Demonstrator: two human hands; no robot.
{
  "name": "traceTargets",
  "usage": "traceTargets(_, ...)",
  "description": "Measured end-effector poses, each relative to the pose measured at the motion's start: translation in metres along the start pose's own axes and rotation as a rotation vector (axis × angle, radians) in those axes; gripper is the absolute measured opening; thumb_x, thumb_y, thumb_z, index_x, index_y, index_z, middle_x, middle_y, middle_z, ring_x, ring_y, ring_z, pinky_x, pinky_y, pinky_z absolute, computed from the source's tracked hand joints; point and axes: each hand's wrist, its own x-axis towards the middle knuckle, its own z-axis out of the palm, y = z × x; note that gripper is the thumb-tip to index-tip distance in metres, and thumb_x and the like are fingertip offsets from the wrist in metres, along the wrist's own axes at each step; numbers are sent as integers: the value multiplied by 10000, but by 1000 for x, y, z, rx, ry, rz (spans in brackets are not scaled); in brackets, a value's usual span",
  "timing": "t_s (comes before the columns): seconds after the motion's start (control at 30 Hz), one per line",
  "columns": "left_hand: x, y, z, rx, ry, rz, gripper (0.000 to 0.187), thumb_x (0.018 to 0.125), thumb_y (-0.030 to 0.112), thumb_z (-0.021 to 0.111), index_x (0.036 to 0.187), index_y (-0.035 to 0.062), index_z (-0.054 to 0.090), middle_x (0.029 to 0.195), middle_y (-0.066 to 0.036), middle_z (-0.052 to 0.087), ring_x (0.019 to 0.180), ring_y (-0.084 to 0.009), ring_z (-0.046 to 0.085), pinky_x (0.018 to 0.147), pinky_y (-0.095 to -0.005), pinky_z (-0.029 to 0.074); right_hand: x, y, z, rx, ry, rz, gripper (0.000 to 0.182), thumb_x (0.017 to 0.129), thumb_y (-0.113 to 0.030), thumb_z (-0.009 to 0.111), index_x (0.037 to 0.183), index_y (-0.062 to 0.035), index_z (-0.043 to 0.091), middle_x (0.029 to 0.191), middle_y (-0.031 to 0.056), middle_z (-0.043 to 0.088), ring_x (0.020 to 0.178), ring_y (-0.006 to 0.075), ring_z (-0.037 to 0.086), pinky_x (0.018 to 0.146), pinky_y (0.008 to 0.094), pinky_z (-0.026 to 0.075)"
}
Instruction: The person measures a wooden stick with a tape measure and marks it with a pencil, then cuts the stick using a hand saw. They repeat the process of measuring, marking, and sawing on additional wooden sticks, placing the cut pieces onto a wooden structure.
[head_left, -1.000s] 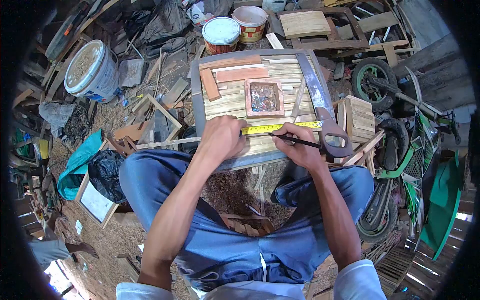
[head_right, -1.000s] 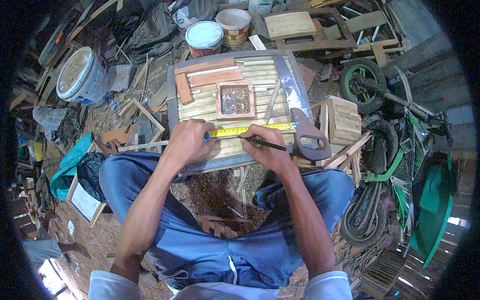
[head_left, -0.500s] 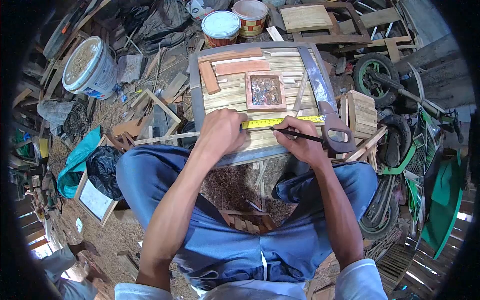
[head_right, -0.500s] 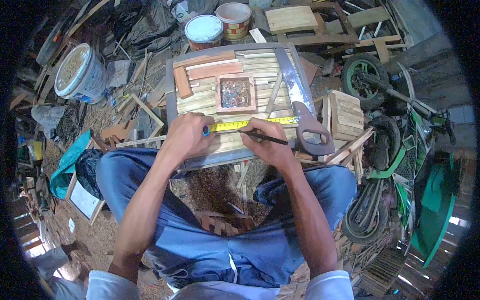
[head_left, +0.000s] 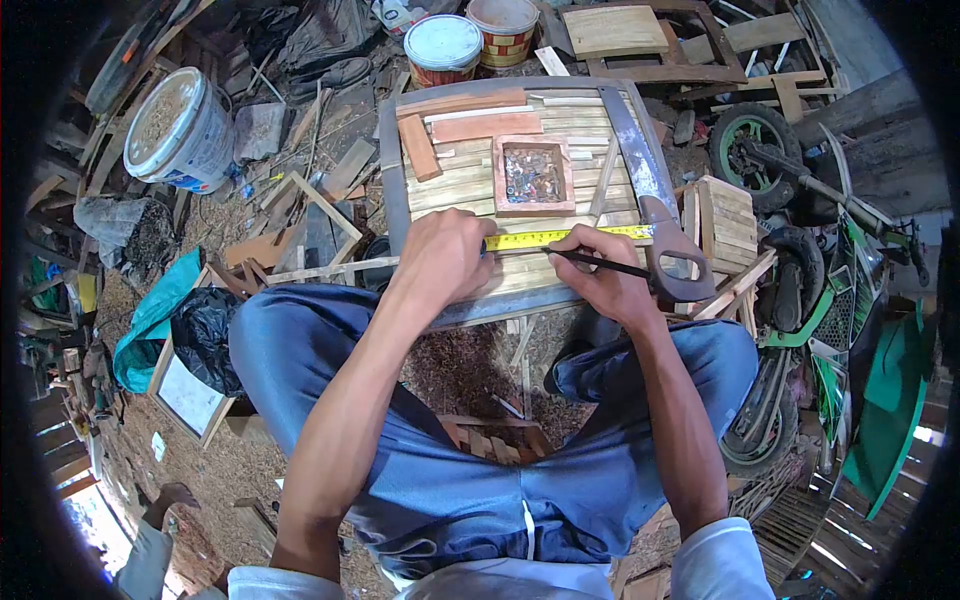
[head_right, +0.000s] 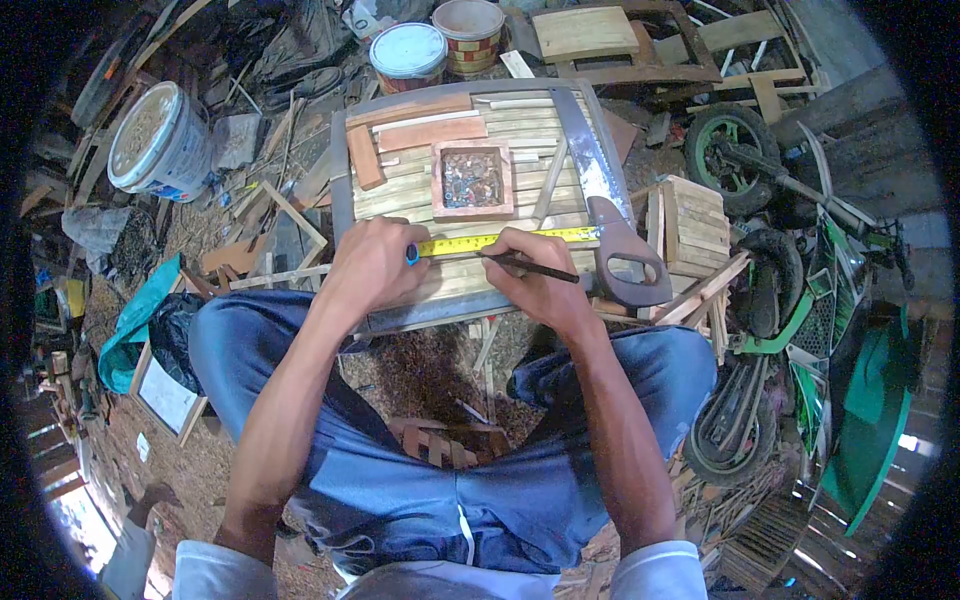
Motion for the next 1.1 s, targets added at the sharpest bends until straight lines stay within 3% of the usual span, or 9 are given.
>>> traceTargets(1.1, 2, -4, 2, 15, -11, 7, 244, 700, 182, 715, 903, 49, 729, 793, -161, 691, 754, -344, 675, 720, -440, 539, 0, -5, 1, -14, 13, -9, 113, 825, -65, 712, 913, -3, 675, 794, 80, 684, 725, 150, 642, 684, 298, 513)
